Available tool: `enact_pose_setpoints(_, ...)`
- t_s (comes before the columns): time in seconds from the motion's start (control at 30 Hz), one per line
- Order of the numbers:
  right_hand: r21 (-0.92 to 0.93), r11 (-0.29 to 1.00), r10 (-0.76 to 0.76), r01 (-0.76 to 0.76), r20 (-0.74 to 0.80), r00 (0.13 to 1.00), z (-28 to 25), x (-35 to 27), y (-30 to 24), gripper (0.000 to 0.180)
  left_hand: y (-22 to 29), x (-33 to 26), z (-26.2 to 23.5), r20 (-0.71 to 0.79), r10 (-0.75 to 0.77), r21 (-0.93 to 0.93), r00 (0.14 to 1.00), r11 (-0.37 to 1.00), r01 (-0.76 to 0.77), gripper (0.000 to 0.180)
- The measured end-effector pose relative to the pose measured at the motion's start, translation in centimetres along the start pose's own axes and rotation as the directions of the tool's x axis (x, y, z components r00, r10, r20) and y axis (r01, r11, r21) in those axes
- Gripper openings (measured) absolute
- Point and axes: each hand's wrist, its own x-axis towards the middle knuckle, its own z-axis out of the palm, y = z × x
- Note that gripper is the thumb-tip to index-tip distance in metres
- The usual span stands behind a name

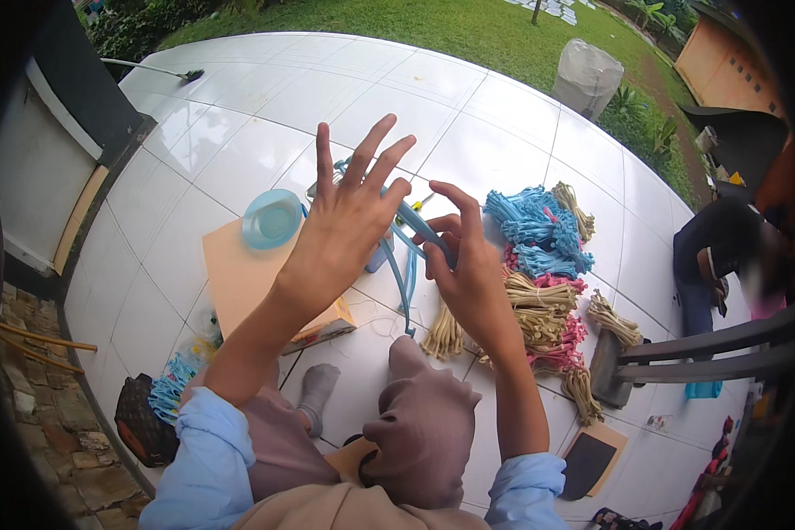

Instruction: The person dips the ends of light-blue straps into a bowl of liquid on a box, then aligns them together by hand while seated on the floor.

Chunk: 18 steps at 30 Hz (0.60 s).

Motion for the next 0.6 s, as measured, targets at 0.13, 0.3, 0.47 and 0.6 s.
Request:
enact_pose_setpoints(0.13, 0.018, 0.992, -0.125, 0.124, 0.079, 0.989, 0.3, -1.3, -5.5, 0.041, -4.4, -3.3, -4.6, 0.309, 0.052, -0.473, 0.950, 0.875, 0.106, 0.013)
enact_pose_setpoints(0.3, 0.349, 0.840, -0.169, 0.416, -0.560, 0.811, -0.1, -1.9, -5.1, 0.039, -5.8, -10.4, -2.9, 0.360, -0.264, -0.845, 0.895, 0.315, 0.432, 0.035)
enact_pose_setpoints(0.47, 0.758, 0.650, 0.006, -0.053, 0.065, 0.998, 8.6, -2.1, -4.4, 0.079, -4.8, -14.1, -1.8, 0.456, -0.347, -0.887, 0.819, -0.109, 0.448, 0.048)
enact_pose_setpoints(0.6, 0.721, 0.693, -0.015, 0.003, 0.009, 1.000, 11.9, -2.0, -5.1, 0.074, -4.1, -14.1, -2.2, 0.492, -0.206, -0.866, 0.846, -0.217, 0.451, 0.052)
